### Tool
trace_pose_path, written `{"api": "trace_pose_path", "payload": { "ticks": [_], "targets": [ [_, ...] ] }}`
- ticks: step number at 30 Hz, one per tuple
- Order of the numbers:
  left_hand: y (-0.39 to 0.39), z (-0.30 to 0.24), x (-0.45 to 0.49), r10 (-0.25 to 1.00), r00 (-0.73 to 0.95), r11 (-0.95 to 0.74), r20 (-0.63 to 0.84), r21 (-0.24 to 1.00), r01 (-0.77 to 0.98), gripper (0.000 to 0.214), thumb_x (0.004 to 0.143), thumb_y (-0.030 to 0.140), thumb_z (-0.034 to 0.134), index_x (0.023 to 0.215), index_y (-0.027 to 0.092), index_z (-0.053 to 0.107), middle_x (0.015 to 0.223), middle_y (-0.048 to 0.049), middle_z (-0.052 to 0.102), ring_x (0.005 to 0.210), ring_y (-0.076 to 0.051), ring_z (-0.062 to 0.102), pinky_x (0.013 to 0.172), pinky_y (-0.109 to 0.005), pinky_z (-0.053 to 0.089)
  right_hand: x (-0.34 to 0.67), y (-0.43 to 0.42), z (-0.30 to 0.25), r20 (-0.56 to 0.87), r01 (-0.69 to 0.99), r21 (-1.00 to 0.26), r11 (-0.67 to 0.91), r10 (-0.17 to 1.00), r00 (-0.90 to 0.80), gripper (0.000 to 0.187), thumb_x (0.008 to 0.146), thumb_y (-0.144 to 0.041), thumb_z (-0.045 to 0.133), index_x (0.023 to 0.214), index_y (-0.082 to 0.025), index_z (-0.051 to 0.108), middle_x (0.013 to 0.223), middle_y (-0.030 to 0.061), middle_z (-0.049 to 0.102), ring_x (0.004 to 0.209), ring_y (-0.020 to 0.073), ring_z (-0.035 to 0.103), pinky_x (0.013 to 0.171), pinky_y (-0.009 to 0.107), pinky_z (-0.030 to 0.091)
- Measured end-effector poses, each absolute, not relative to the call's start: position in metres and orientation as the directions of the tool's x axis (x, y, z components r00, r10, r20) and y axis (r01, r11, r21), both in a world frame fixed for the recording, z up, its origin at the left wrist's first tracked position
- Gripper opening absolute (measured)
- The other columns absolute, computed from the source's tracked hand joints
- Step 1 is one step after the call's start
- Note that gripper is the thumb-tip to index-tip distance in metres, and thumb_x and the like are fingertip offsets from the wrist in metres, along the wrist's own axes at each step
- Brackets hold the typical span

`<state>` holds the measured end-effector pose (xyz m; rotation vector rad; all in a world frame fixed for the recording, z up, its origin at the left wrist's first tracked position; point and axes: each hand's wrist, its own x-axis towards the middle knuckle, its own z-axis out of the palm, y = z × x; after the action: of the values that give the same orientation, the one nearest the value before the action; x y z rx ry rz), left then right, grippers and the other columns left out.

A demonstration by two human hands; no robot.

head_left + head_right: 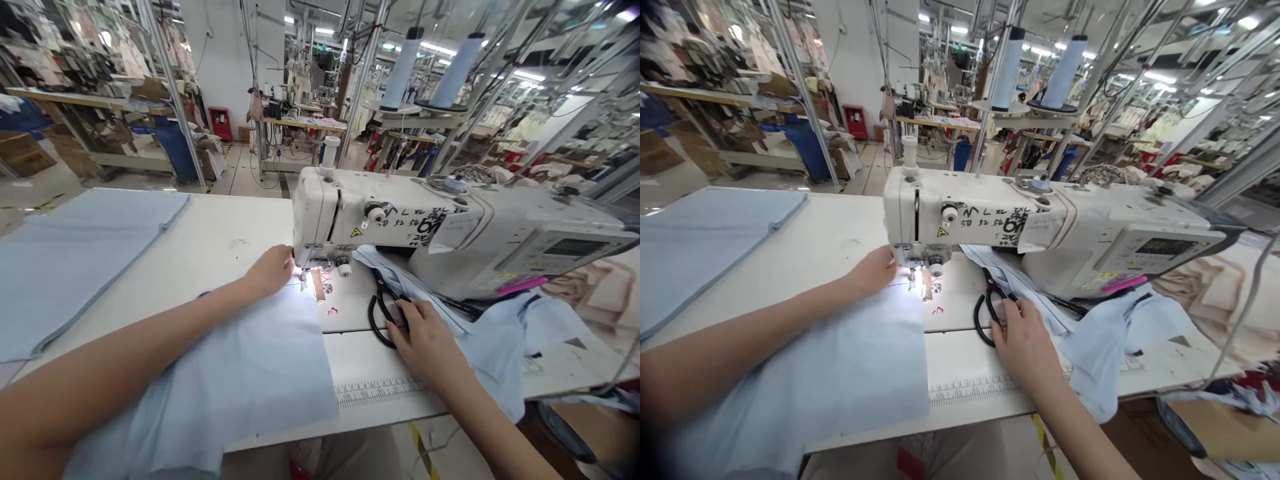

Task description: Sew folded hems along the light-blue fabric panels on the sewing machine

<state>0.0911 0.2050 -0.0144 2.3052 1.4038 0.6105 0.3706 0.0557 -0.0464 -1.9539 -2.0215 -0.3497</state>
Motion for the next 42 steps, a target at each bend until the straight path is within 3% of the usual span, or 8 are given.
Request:
{"api": "trace_pose_path", "payload": {
  "ticks": [4,10,14,19,23,28,33,42],
  "targets": [
    [0.204,-0.031,0.094,0.915,0.332,-0.4,0.229,0.417,0.816,0.018,0.084,0.015,0.043,0.1,0.014,0.053,0.118,-0.0183,0.054,0.123,-0.033,0.042,0.094,-0.047,0.039,0.369,0.053,-0.044,0.279,0.996,-0.081,-0.023,0.959,0.045,0.042,0.079,-0.016,0.047,0.118,-0.001,0.052,0.099,0.0195,0.057,0.09,0.0314,0.059,0.084,0.044,0.05],
    [0.189,-0.038,0.078,0.914,0.328,-0.4,0.237,0.402,0.824,0.008,0.088,0.019,0.041,0.092,0.018,0.048,0.113,-0.0157,0.055,0.123,-0.032,0.04,0.092,-0.049,0.039,0.372,0.044,-0.024,-0.023,0.976,-0.176,-0.125,0.992,0.123,0.047,0.075,-0.01,0.05,0.121,-0.007,0.048,0.106,0.0164,0.058,0.102,0.0285,0.058,0.091,0.038,0.045],
    [0.16,-0.035,0.064,0.908,0.359,-0.419,0.218,0.47,0.777,0.009,0.088,0.018,0.038,0.081,0.021,0.044,0.119,-0.0134,0.055,0.126,-0.029,0.039,0.094,-0.047,0.039,0.371,0.021,-0.007,-0.191,0.971,-0.202,-0.125,0.978,0.086,0.031,0.067,-0.011,0.055,0.098,-0.015,0.051,0.088,0.0074,0.061,0.082,0.0232,0.06,0.071,0.031,0.045],
    [0.097,-0.017,0.051,0.876,0.459,-0.451,0.146,0.582,0.676,0.014,0.09,0.029,0.034,0.081,0.022,0.043,0.097,-0.006,0.063,0.09,-0.022,0.059,0.078,-0.036,0.046,0.346,-0.034,0.01,-0.295,0.915,-0.389,-0.106,0.955,-0.015,0.016,0.073,-0.019,0.056,0.071,-0.022,0.04,0.064,-0.0026,0.051,0.06,0.016,0.049,0.054,0.026,0.033],
    [0.043,0.003,0.05,0.842,0.534,-0.416,0.073,0.718,0.557,0.021,0.09,0.04,0.037,0.081,0.023,0.045,0.064,0.003,0.05,0.059,-0.017,0.049,0.057,-0.028,0.04,0.306,-0.066,0.005,-0.199,0.437,-0.894,-0.096,0.96,-0.197,0.013,0.082,-0.027,0.056,0.092,-0.021,0.051,0.094,0.0032,0.063,0.086,0.0174,0.061,0.077,0.03,0.047],
    [-0.002,0.012,0.054,0.817,0.574,-0.239,-0.057,0.873,0.426,0.025,0.087,0.045,0.046,0.079,0.021,0.047,0.062,0.0044,0.044,0.055,-0.013,0.04,0.05,-0.023,0.033,0.256,-0.073,-0.013,-0.028,-0.018,-0.999,-0.03,0.994,-0.103,0.034,0.068,-0.03,0.074,0.088,-0.021,0.047,0.113,0.0067,0.06,0.099,0.0203,0.059,0.085,0.036,0.048],
    [-0.029,0.004,0.056,0.79,0.556,0.079,-0.257,0.943,0.324,0.031,0.079,0.05,0.061,0.089,0.021,0.054,0.062,0.0054,0.046,0.053,-0.01,0.041,0.049,-0.02,0.033,0.234,-0.084,-0.023,-0.024,-0.098,-0.995,-0.023,1.0,0.005,0.033,0.067,-0.034,0.072,0.081,-0.022,0.045,0.068,-0.0057,0.048,0.061,0.0116,0.049,0.061,0.026,0.046],
    [-0.061,-0.019,0.058,0.674,0.551,0.429,-0.492,0.868,0.25,0.035,0.07,0.048,0.073,0.077,0.017,0.06,0.063,0.0024,0.056,0.052,-0.009,0.047,0.05,-0.019,0.035,0.28,-0.142,-0.033,-0.206,0.297,-0.942,-0.157,0.968,-0.144,0.039,0.072,-0.046,0.071,0.089,-0.02,0.048,0.087,0.0007,0.055,0.077,0.0169,0.052,0.069,0.029,0.044]
  ]
}}
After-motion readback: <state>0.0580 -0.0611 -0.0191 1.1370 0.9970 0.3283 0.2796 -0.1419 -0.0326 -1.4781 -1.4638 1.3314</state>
